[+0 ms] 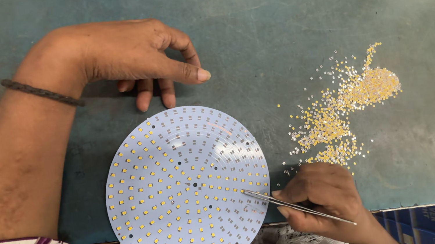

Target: The person holds a circular LED light board on a workbench and uses tweezers to pick small surface-mount LED components one at a time from a pile on the table, placing each onto empty pads on the board. The left hand steadies and rotates the board as more components are placed across its surface.

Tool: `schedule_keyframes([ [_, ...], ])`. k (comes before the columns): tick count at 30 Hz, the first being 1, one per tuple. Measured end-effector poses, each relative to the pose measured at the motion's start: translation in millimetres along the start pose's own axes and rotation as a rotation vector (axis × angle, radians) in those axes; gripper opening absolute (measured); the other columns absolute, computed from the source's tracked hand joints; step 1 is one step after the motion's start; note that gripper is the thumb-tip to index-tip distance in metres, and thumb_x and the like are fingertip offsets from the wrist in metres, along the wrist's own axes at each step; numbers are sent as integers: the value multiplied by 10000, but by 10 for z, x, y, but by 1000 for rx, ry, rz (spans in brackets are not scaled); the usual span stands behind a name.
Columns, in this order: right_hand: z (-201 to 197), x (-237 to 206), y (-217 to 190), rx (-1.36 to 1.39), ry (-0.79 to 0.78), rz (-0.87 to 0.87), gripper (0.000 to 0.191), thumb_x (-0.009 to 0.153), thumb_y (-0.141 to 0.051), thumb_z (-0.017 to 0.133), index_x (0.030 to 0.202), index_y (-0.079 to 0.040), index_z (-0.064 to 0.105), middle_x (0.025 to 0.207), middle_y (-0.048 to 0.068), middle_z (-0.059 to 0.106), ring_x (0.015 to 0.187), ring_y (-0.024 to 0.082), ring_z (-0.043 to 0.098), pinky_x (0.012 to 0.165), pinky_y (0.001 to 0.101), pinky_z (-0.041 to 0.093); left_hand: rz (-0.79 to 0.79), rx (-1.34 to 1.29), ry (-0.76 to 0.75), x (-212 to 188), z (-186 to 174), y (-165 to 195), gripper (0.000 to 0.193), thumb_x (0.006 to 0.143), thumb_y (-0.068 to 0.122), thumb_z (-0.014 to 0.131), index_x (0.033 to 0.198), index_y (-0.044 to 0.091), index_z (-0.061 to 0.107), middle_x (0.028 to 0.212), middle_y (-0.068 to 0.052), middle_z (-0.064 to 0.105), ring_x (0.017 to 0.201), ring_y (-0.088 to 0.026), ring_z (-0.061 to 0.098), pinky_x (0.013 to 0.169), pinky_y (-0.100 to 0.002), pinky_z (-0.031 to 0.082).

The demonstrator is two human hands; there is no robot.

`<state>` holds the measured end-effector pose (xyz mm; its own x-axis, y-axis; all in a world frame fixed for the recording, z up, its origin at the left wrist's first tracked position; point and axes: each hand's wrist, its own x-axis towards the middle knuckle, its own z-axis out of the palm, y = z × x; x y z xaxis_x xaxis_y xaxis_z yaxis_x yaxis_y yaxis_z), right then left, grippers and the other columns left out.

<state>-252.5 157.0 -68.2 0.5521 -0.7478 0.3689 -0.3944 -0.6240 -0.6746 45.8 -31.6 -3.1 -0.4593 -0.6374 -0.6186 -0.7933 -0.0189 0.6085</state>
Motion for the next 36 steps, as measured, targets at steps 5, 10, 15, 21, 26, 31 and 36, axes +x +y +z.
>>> schedule_keyframes([
  [5,-13,-21,20,-1,-12,-4,155,786,-118,821,821,-57,682,796,43,745,630,175,699,558,303,504,-17,5,14,44,13,-54,528,836,566,716,1177,164,752,851,-116,797,506,-183,677,426,-315,382],
  [10,-83,-172,79,-65,142,139,142,794,-126,798,818,-50,680,756,39,726,600,147,659,551,274,486,37,-13,-45,122,-17,-107,571,812,581,709,1212,174,738,855,-101,813,486,-178,693,417,-314,404],
  [15,-169,-343,98,-397,599,707,119,888,-78,768,951,16,730,684,56,689,565,121,579,538,246,433,-25,-31,-56,146,-21,-102,567,830,603,755,1212,185,721,852,-109,817,474,-181,669,427,-322,409],
  [21,-162,-420,23,-402,357,312,110,825,-70,750,883,-7,682,840,72,735,702,147,702,641,242,526,-71,-82,-35,107,1,-66,551,827,581,783,1188,172,711,826,-132,807,458,-180,630,414,-317,369],
  [26,-172,-408,70,-195,361,329,150,810,-86,798,854,12,693,801,89,735,659,154,705,591,251,524,-90,-77,-6,99,13,-50,541,828,573,790,1185,174,715,818,-141,801,449,-185,631,406,-314,369],
  [31,-167,-360,101,-165,285,296,163,793,-101,810,845,3,696,802,81,739,655,147,694,580,250,510,-69,-77,-19,95,8,-54,540,827,573,789,1176,168,719,814,-138,803,442,-180,634,396,-312,363],
  [36,-158,-262,113,-162,257,340,184,775,-110,827,858,7,712,797,75,744,640,150,690,561,259,500,-58,-74,-12,79,1,-36,547,825,572,789,1185,167,711,819,-137,806,447,-179,639,397,-312,361],
])
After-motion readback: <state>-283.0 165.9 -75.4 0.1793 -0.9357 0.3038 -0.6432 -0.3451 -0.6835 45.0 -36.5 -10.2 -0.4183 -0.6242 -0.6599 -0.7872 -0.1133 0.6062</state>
